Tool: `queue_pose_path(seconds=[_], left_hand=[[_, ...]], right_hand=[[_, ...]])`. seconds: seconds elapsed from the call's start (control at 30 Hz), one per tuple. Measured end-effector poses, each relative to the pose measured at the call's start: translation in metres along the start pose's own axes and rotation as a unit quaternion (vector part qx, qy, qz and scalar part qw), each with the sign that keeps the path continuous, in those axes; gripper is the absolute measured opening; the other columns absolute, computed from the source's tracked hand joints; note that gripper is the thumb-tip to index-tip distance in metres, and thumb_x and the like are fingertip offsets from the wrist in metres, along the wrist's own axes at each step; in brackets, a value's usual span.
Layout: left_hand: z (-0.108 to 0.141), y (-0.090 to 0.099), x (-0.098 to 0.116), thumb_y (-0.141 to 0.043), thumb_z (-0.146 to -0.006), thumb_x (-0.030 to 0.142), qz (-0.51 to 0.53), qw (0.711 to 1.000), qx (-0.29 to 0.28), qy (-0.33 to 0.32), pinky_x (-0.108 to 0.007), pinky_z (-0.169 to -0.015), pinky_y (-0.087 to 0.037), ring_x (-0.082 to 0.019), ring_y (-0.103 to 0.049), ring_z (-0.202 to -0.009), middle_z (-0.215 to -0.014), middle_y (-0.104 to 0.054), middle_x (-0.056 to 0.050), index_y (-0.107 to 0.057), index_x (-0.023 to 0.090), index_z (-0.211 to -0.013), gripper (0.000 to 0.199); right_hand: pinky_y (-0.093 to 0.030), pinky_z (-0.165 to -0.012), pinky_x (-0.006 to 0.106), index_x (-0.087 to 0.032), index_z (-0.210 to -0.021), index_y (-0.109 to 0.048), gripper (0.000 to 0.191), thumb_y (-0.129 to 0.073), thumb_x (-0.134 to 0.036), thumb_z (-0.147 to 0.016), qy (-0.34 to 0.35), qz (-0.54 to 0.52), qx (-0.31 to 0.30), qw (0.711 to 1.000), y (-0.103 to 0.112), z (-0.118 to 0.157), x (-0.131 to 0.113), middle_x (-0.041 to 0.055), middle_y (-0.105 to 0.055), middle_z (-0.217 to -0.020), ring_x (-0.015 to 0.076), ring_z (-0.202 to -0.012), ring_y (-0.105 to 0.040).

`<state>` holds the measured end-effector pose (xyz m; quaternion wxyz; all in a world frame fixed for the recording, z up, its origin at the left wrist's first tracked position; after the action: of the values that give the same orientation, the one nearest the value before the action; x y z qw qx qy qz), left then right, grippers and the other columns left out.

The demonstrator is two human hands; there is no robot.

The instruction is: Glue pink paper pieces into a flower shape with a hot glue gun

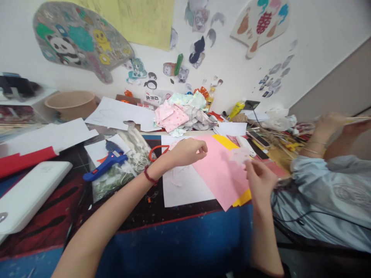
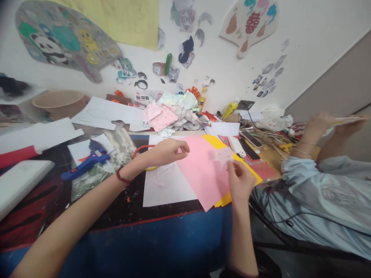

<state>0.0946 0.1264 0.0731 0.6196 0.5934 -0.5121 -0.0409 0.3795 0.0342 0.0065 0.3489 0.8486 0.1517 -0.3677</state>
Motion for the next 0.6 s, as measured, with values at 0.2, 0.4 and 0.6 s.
queue_pose_path(seconds=[0.2, 0.4, 0.6], left_hand=[[0.000, 0.008, 0.004, -0.059, -0.091, 0.032, 0.031, 0.998, 0.056, -0.016, -0.028, -0.069, -0.041, -0.015, -0.060, -0.078, -0.097, -0.069, -0.004, -0.061, 0.018, -0.094, 0.014], [0.004, 0.037, 0.006, -0.060, -0.085, 0.021, 0.025, 0.996, 0.087, 0.008, -0.028, -0.061, -0.030, -0.013, -0.044, -0.062, -0.060, -0.042, 0.004, -0.034, 0.021, -0.063, 0.034], [0.007, 0.049, 0.002, -0.053, -0.090, 0.020, 0.074, 0.994, 0.072, 0.030, -0.027, -0.061, -0.034, -0.012, -0.055, -0.059, -0.060, -0.051, 0.004, -0.041, 0.019, -0.064, 0.029]], right_hand=[[-0.038, -0.049, 0.026, -0.017, -0.076, -0.069, 0.033, -0.070, -0.048, -0.088, 0.013, -0.243, -0.213, 0.946, -0.047, 0.009, -0.087, -0.0005, -0.061, -0.064, 0.0101, -0.051, -0.048], [-0.057, -0.082, 0.038, -0.022, -0.112, -0.071, 0.034, -0.064, -0.049, -0.093, 0.128, -0.121, -0.256, 0.951, -0.055, 0.021, -0.093, 0.0085, -0.074, -0.107, 0.0226, -0.092, -0.069], [-0.035, -0.121, 0.056, -0.023, -0.151, -0.047, 0.061, -0.057, -0.049, -0.097, 0.306, 0.131, -0.370, 0.867, -0.073, 0.049, -0.055, 0.0129, -0.041, -0.163, 0.0334, -0.151, -0.037]])
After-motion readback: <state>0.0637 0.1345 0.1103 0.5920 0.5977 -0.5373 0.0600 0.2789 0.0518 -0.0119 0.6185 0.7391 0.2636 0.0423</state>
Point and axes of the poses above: each hand's wrist, its own z-axis away from the middle knuckle, its own y-axis out of the back of the hand, x = y × z, the point moved 1 cm from there along -z, towards the middle knuckle
